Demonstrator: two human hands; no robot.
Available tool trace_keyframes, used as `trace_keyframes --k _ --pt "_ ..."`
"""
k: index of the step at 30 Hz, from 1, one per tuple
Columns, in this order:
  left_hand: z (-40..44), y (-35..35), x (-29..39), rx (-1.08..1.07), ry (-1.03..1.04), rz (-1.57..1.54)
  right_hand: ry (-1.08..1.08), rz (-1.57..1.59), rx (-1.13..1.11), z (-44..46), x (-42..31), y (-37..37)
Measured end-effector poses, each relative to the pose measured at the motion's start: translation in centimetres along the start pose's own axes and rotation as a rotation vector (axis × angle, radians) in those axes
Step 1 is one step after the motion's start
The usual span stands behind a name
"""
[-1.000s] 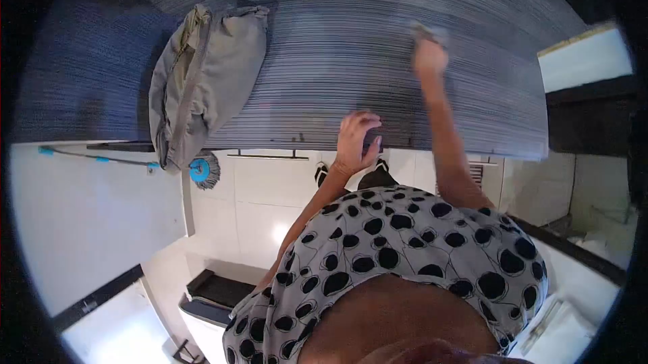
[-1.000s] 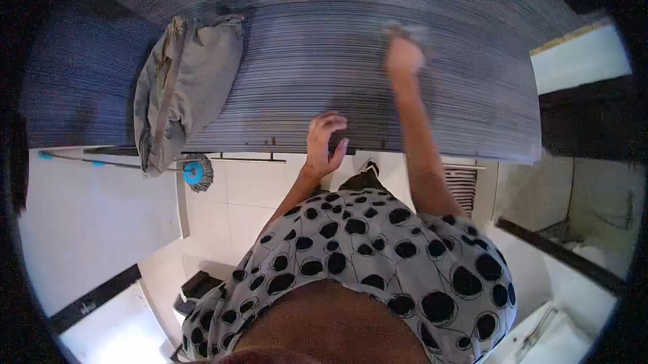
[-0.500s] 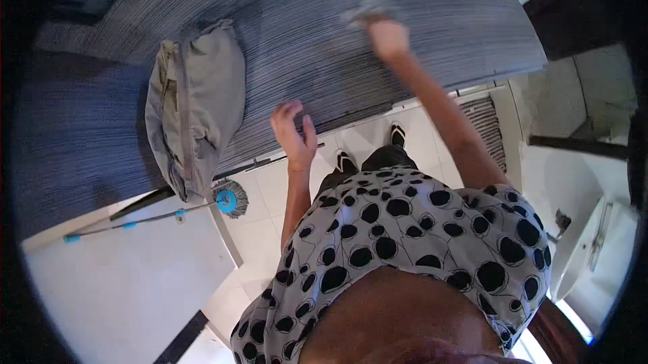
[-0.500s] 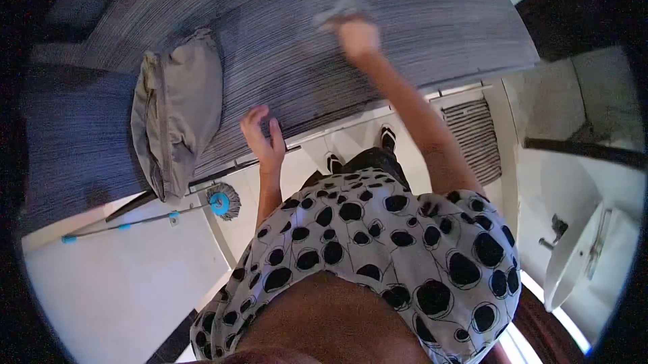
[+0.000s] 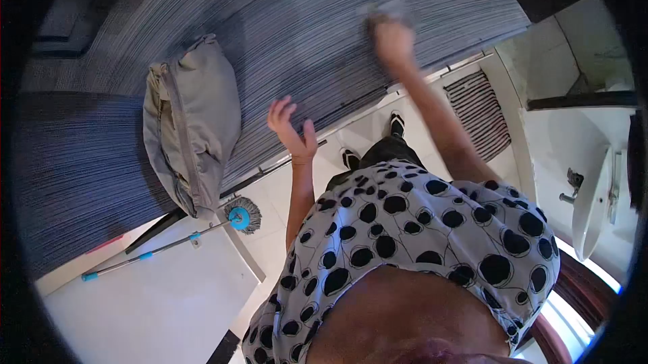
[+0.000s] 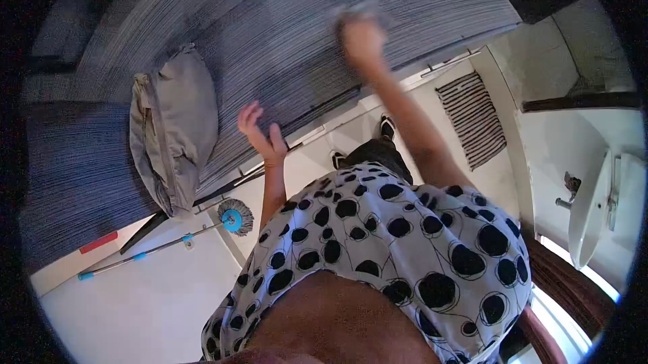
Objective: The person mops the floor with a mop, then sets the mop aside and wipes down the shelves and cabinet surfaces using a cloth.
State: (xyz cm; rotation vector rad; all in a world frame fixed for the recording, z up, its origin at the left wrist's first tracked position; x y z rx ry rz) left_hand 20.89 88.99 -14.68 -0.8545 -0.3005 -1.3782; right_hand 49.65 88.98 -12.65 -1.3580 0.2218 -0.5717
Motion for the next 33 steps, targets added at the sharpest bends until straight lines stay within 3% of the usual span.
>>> trace_keyframes --k 1,2,4,7,8,11,12,14,16,19,20,21,22,23,24,25,27,28,33 --pt "-0.3 -0.1 -0.4 0.041 -0.010 -0.012 -0.116 0.055 -0.275 -1.9 -4.3 0.0" --pt "-0.4 -0.3 -0.5 0.078 -0.015 -0.027 -0.217 0.043 -0.051 -4.7 -8.0 -0.3" --pt "-0.6 -0.7 -0.7 0.139 -0.037 -0.061 -0.374 0.243 0.186 -9.1 -12.1 -3.0" --pt "-0.3 -1.0 -0.9 0.183 -0.039 -0.086 -0.558 0.474 0.191 -10.8 -9.5 -3.3" --pt "-0.2 -1.0 -0.8 0.167 -0.024 -0.072 -0.598 0.423 0.199 -10.6 -7.3 -3.3" --pt "-0.3 -0.8 -0.7 0.144 -0.041 -0.089 -0.087 0.281 -0.085 -7.0 4.0 3.0" --pt "-0.4 -0.8 -0.8 0.139 -0.055 -0.103 -0.039 0.233 0.024 -6.0 9.2 3.4" --pt "-0.3 -0.7 -0.7 0.108 -0.022 -0.073 0.339 0.311 0.037 -5.0 15.4 -0.7" --pt "0.0 -0.7 -0.5 0.081 0.009 -0.046 0.164 0.164 0.388 -4.6 19.2 -0.8" --pt "0.0 -0.7 0.0 0.054 0.026 -0.027 0.381 -0.017 0.143 -3.6 19.5 2.0" --pt "0.0 -0.7 0.1 0.053 0.028 -0.032 0.565 0.108 -0.011 -4.3 15.8 -1.1" --pt "0.1 -0.7 0.0 0.053 0.031 -0.037 0.413 -0.085 0.062 -4.9 13.5 0.6" --pt "0.0 -0.8 -0.1 0.060 0.029 -0.047 0.240 -0.012 0.034 -5.6 9.8 -0.2" --pt "0.0 -0.7 -0.4 0.064 0.025 -0.059 0.123 0.064 0.198 -6.6 6.6 2.7" --pt "-0.3 -0.7 -0.5 0.064 0.018 -0.072 0.161 0.048 -0.251 -7.3 0.9 -1.7" --pt "-0.4 -0.8 -0.5 0.088 -0.001 -0.118 -0.038 0.052 -0.265 -8.8 -3.0 0.3" --pt "-0.1 -0.9 -0.5 0.142 -0.025 -0.210 -0.298 0.234 0.067 -12.0 -10.0 -2.9" --pt "-0.4 -1.0 -0.9 0.171 -0.060 -0.262 -0.390 0.330 0.012 -12.8 -12.5 -3.6" --pt "-2.2 -2.4 -0.8 0.179 -0.093 -0.214 -0.674 0.576 0.063 -13.5 -11.5 -4.3"
Point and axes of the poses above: each hand's wrist, its own z-axis towards the middle knuckle, its own y-axis out of the palm, x = y × z, the point moved 4 cm from there along z, towards the middle knuckle, and after that the axes turned 4 degrees about -x, right-handed, at the moved point
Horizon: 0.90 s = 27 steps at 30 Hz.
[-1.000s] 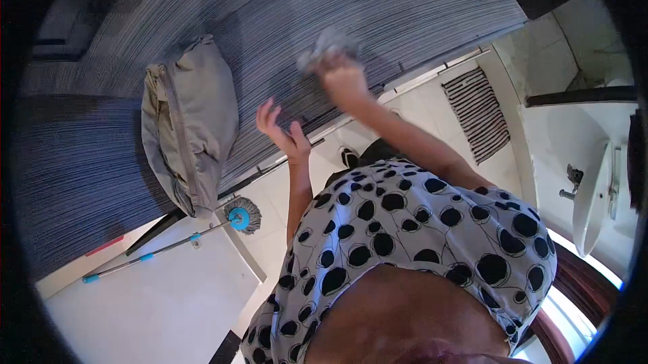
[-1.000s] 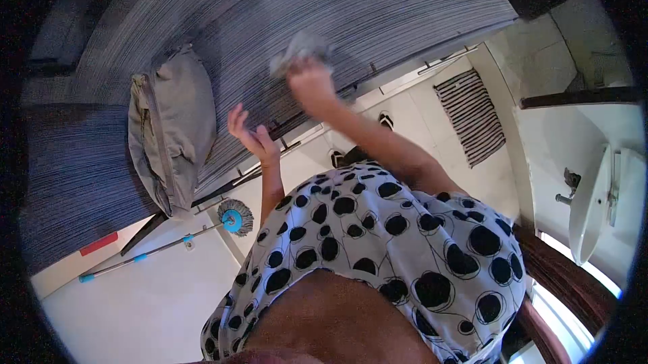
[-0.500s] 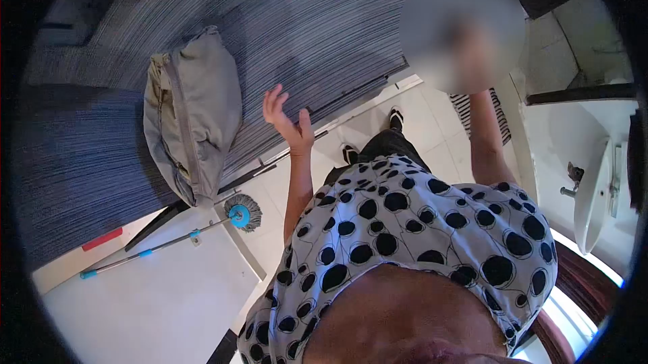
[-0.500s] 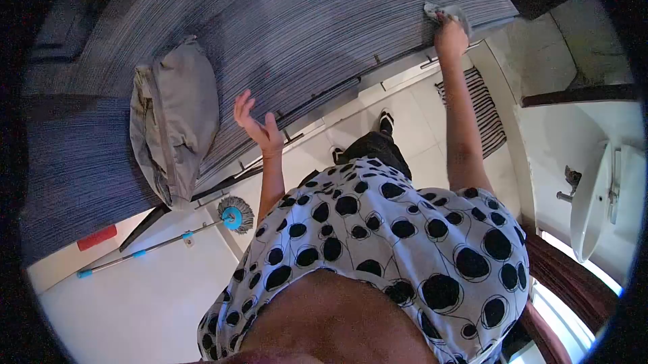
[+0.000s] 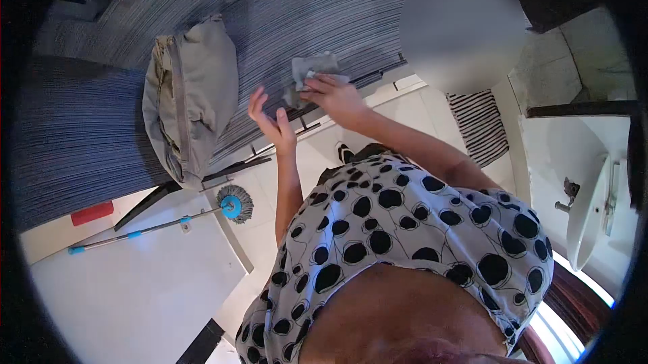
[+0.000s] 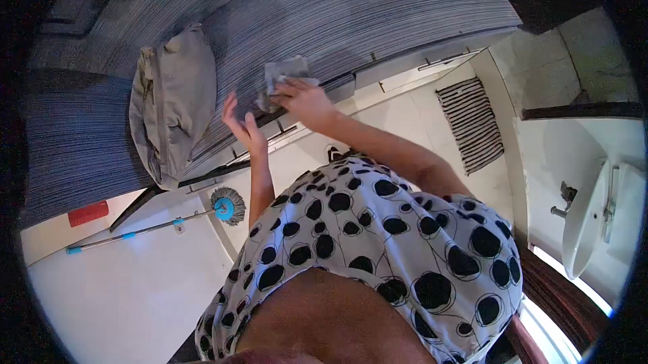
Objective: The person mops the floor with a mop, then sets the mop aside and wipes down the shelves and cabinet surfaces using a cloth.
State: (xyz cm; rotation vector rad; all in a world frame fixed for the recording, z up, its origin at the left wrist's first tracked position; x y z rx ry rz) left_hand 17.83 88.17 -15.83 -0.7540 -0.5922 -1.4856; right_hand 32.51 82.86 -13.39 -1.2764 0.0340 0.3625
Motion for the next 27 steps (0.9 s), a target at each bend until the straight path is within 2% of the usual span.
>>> trace_keyframes --k 2,4,5,6,7,9,11,12,15,16,17,18,19,21,22,24,25,27 --pt "-1.0 -0.9 0.7 -0.008 -0.018 0.056 -0.034 -0.052 -0.023 -2.4 3.1 -1.8" --pt "-1.8 -1.7 2.1 -0.022 -0.030 0.121 0.291 -0.026 -0.068 -5.3 11.1 -2.6" --pt "-2.4 -2.1 2.6 -0.026 -0.035 0.138 0.310 0.285 0.131 -6.8 13.8 -5.9" --pt "-3.0 -2.4 3.0 -0.037 -0.042 0.155 0.434 -0.287 0.098 -8.6 17.8 -7.1" --pt "-3.6 -2.3 3.4 -0.018 -0.072 0.157 0.505 -0.226 0.173 -9.6 20.3 -10.1" --pt "-4.2 -2.0 3.7 -0.051 -0.089 0.182 0.505 -0.574 0.360 -12.1 25.8 -12.9" --pt "-4.9 -1.4 4.0 -0.074 -0.102 0.203 0.570 -0.551 0.405 -12.4 28.3 -13.8" --pt "-4.9 -1.1 4.3 -0.081 -0.096 0.198 0.604 -0.537 0.428 -12.8 28.7 -13.8" --pt "-4.8 0.2 5.1 -0.087 -0.084 0.158 0.904 -0.398 0.432 -12.3 26.4 -11.1" --pt "-4.9 0.9 5.4 -0.089 -0.083 0.159 0.668 -0.347 0.523 -12.4 24.5 -9.7" --pt "-5.2 1.5 5.7 -0.096 -0.084 0.159 0.733 -0.218 0.452 -11.9 22.0 -8.2" --pt "-5.6 2.1 6.1 -0.109 -0.089 0.159 0.623 -0.131 0.491 -11.5 19.2 -6.6" --pt "-6.0 2.7 6.6 -0.133 -0.089 0.163 0.311 -0.030 0.673 -11.4 16.5 -4.7" --pt "-5.9 4.0 7.6 -0.176 -0.069 0.174 0.257 0.225 0.597 -11.2 11.0 -4.9" --pt "-4.7 2.4 5.0 -0.211 -0.056 0.199 0.303 0.194 0.606 -9.1 10.9 -2.5" --pt "-3.6 2.1 5.9 -0.274 0.025 0.270 0.373 0.146 0.678 -9.7 12.1 -2.5" --pt "-3.0 1.9 6.3 -0.275 0.062 0.269 0.399 0.169 0.775 -10.5 13.1 -3.5" --pt "-2.0 1.4 6.4 -0.280 0.088 0.238 0.595 0.191 0.975 -12.7 16.0 -5.3"
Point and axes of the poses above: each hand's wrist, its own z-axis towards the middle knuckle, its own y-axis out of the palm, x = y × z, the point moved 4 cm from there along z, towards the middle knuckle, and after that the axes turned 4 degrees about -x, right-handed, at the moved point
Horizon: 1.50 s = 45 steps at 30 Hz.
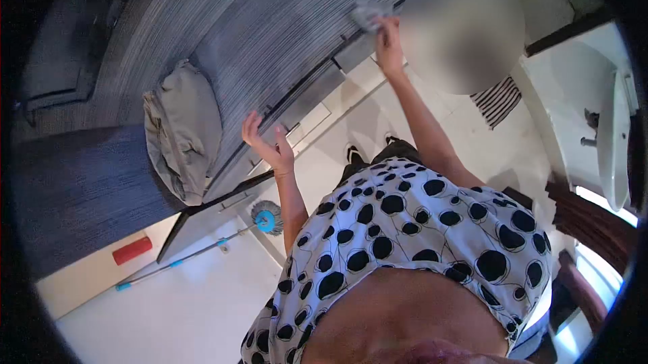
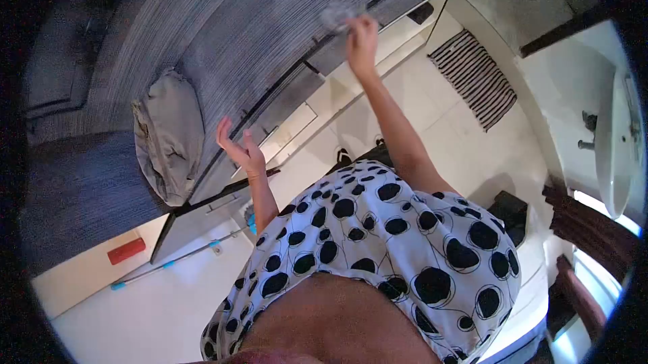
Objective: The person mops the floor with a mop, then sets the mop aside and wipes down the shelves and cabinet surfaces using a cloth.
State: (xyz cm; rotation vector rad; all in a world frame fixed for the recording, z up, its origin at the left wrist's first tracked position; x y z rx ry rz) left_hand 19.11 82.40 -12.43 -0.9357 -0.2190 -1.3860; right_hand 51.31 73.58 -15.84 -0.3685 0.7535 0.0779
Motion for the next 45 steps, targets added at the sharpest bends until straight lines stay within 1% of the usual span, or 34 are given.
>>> trace_keyframes --k 1,2,5,6,8,9,10,11,12,15,16,17,18,20,21,24,26,28,31,32,34,37,38,40,41,42,43,44,45 --pt "0.3 -0.3 -0.3 0.004 0.010 -0.017 0.021 -0.066 0.119 1.0 0.9 -0.7" --pt "0.9 -0.9 -0.3 -0.013 0.047 0.046 0.040 -0.132 0.234 1.6 1.6 -1.0" --pt "1.6 -2.2 -1.4 -0.036 0.035 0.034 0.229 -0.125 0.351 1.4 4.2 -0.1" --pt "1.6 -2.8 -1.8 -0.060 0.056 0.046 0.238 -0.111 0.388 0.6 3.4 0.2" --pt "2.1 -2.6 -2.5 -0.092 0.114 0.044 0.250 -0.048 0.316 -2.9 2.4 2.1" --pt "2.2 -2.1 -3.0 -0.120 0.138 0.023 0.118 -0.080 0.353 -4.9 -0.1 2.8" --pt "2.3 -1.6 -3.7 -0.150 0.159 0.004 0.282 0.049 0.185 -7.2 -0.2 4.3" --pt "2.5 -1.4 -4.2 -0.180 0.182 -0.011 0.313 0.089 0.116 -10.1 -0.5 5.7" --pt "2.9 -1.2 -4.0 -0.241 0.213 0.044 0.341 0.138 0.049 -11.5 -1.0 6.9" --pt "4.3 -0.8 -3.6 -0.252 0.303 0.002 0.429 0.173 0.313 -12.2 1.7 5.0" --pt "4.7 -0.9 -3.5 -0.255 0.304 0.010 0.551 0.164 0.453 -11.1 1.6 3.1" --pt "4.7 -0.9 -3.8 -0.261 0.298 0.004 0.525 0.181 0.515 -10.4 4.0 2.1" --pt "4.7 -0.9 -4.4 -0.268 0.291 -0.003 0.436 0.110 0.573 -8.7 4.6 1.2" --pt "4.8 -0.3 -5.0 -0.296 0.292 -0.014 0.321 0.003 0.539 -5.8 6.5 2.2" --pt "4.9 0.1 -5.1 -0.320 0.298 -0.014 0.270 -0.048 0.520 -4.9 6.3 2.7" --pt "5.3 1.1 -4.2 -0.383 0.315 0.021 0.326 -0.078 0.432 -6.1 4.5 3.2" --pt "5.3 2.1 -4.5 -0.414 0.322 0.037 0.318 0.065 0.257 -10.9 3.8 5.7" --pt "5.1 2.6 -4.9 -0.447 0.337 0.054 0.488 0.264 0.257 -14.0 1.8 7.1" --pt "5.0 2.9 -4.0 -0.528 0.369 0.082 0.493 0.067 0.411 -11.9 5.3 6.4" --pt "4.9 2.8 -3.7 -0.526 0.375 0.080 0.588 0.129 0.522 -11.2 7.5 5.5" --pt "4.9 2.9 -3.2 -0.518 0.377 0.071 0.743 -0.012 0.529 -8.1 10.3 2.9" --pt "4.6 2.8 -2.0 -0.568 0.402 0.090 0.741 0.053 0.686 -7.2 14.6 2.3" --pt "4.6 2.7 -1.6 -0.568 0.415 0.097 0.806 0.109 0.641 -7.9 15.7 3.1" --pt "4.6 2.7 -1.1 -0.572 0.432 0.101 0.919 0.019 0.501 -9.6 13.1 3.9" --pt "4.6 2.7 -1.1 -0.583 0.434 0.105 0.761 -0.106 0.458 -10.1 8.3 2.9" --pt "4.6 2.6 -1.1 -0.594 0.436 0.108 0.864 -0.080 0.397 -11.8 7.6 4.4" --pt "4.6 2.6 -1.1 -0.605 0.436 0.113 0.662 -0.062 0.474 -14.2 7.6 6.2" --pt "4.7 2.7 -1.1 -0.608 0.441 0.112 0.949 0.283 0.439 -14.2 5.0 6.4" --pt "4.6 2.7 -1.4 -0.610 0.444 0.113 0.871 0.228 0.454 -12.9 4.3 5.8"
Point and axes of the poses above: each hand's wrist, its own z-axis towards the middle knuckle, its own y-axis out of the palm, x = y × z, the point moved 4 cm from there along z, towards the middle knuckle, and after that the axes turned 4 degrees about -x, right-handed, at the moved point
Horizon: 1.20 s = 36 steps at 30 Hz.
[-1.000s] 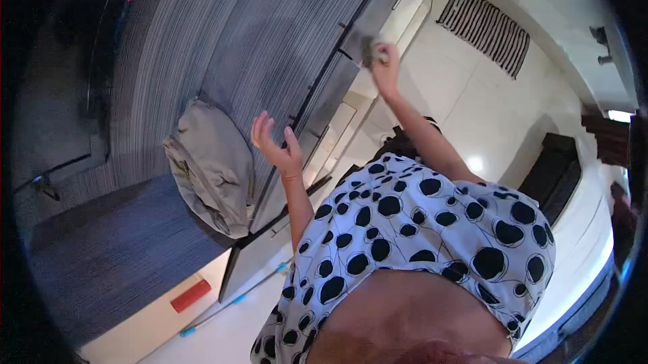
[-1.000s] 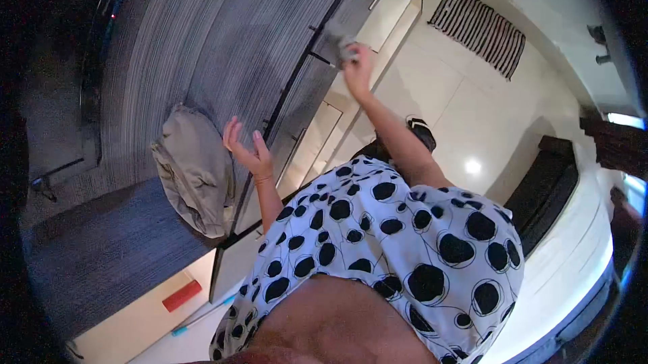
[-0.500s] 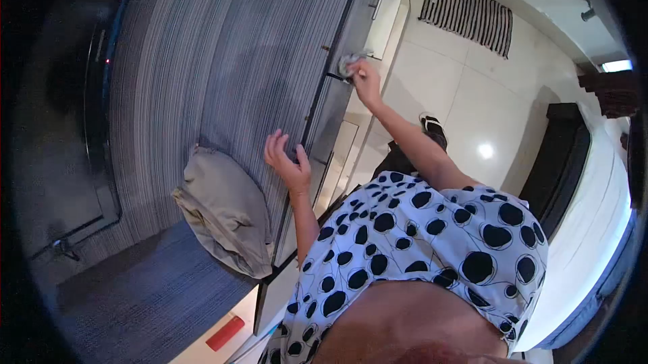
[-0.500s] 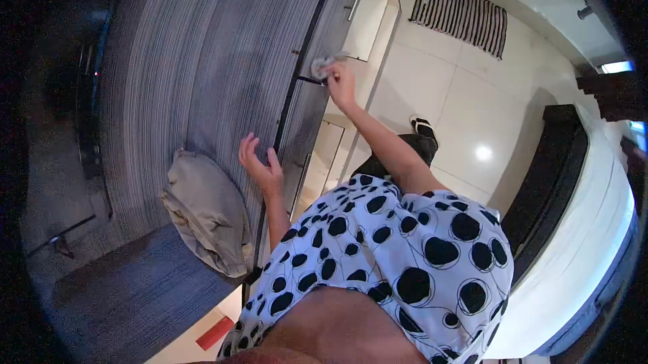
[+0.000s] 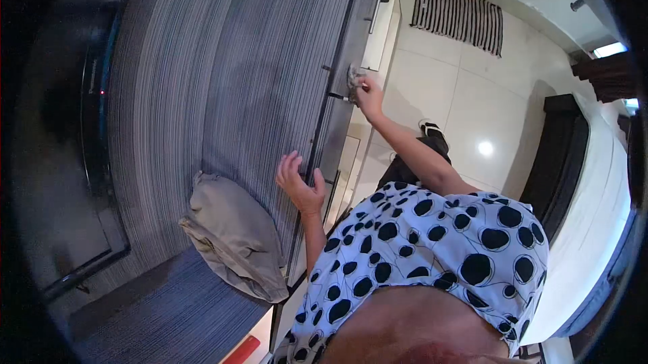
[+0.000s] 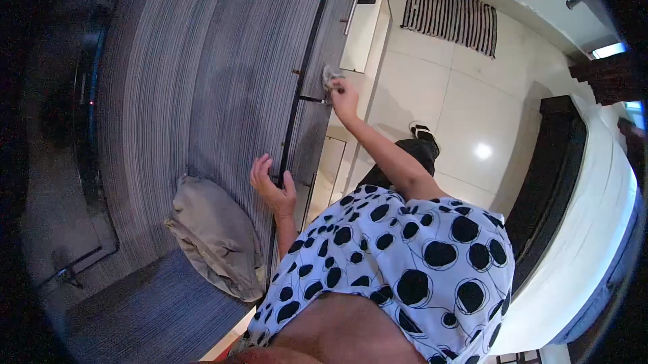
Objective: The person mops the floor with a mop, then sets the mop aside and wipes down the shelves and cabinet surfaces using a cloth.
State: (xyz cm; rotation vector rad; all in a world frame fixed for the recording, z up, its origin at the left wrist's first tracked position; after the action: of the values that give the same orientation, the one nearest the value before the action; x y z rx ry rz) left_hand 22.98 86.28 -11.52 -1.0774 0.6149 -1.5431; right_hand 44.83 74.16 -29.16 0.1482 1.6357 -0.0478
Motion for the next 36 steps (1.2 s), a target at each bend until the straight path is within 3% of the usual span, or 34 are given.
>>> trace_keyframes --k 3,5,8,13,17,19,21,23,26,27,33,36 --pt "-0.5 0.4 -1.5 0.015 -0.015 -0.025 -0.253 -0.062 0.089 1.9 -4.8 0.5" --pt "-0.7 0.9 -1.8 0.035 -0.026 -0.049 -0.302 -0.005 0.040 4.8 -9.4 0.2" --pt "-0.8 0.0 -0.4 0.067 -0.023 -0.046 -0.209 -0.018 0.090 10.9 -9.0 -1.5" --pt "-0.2 0.2 0.6 0.132 0.009 -0.170 -0.281 -0.103 0.037 4.4 -9.4 -0.2" --pt "3.0 1.8 3.7 0.080 0.087 -0.253 -0.391 -0.204 -0.070 3.5 -11.3 -0.2" --pt "3.8 2.4 4.6 0.075 0.084 -0.252 -0.426 -0.243 -0.014 4.5 -12.9 -0.7" --pt "4.8 3.2 4.9 0.056 0.070 -0.256 -0.397 -0.236 0.024 7.4 -13.8 -0.7" --pt "4.9 4.0 4.8 0.063 0.070 -0.239 -0.523 -0.314 0.148 11.3 -14.4 -0.9" --pt "4.8 5.7 4.1 0.081 0.046 -0.192 -0.475 -0.388 0.232 16.8 -14.1 -1.5" --pt "6.3 4.6 4.6 0.068 0.007 -0.169 -0.359 -0.423 0.167 17.6 -15.0 -0.8" --pt "3.2 4.0 3.0 0.136 -0.081 -0.100 -0.555 -0.324 -0.024 6.0 -14.9 -1.0" --pt "0.5 3.8 2.7 0.126 -0.134 -0.076 -0.626 -0.358 0.086 7.6 -17.9 -1.5"
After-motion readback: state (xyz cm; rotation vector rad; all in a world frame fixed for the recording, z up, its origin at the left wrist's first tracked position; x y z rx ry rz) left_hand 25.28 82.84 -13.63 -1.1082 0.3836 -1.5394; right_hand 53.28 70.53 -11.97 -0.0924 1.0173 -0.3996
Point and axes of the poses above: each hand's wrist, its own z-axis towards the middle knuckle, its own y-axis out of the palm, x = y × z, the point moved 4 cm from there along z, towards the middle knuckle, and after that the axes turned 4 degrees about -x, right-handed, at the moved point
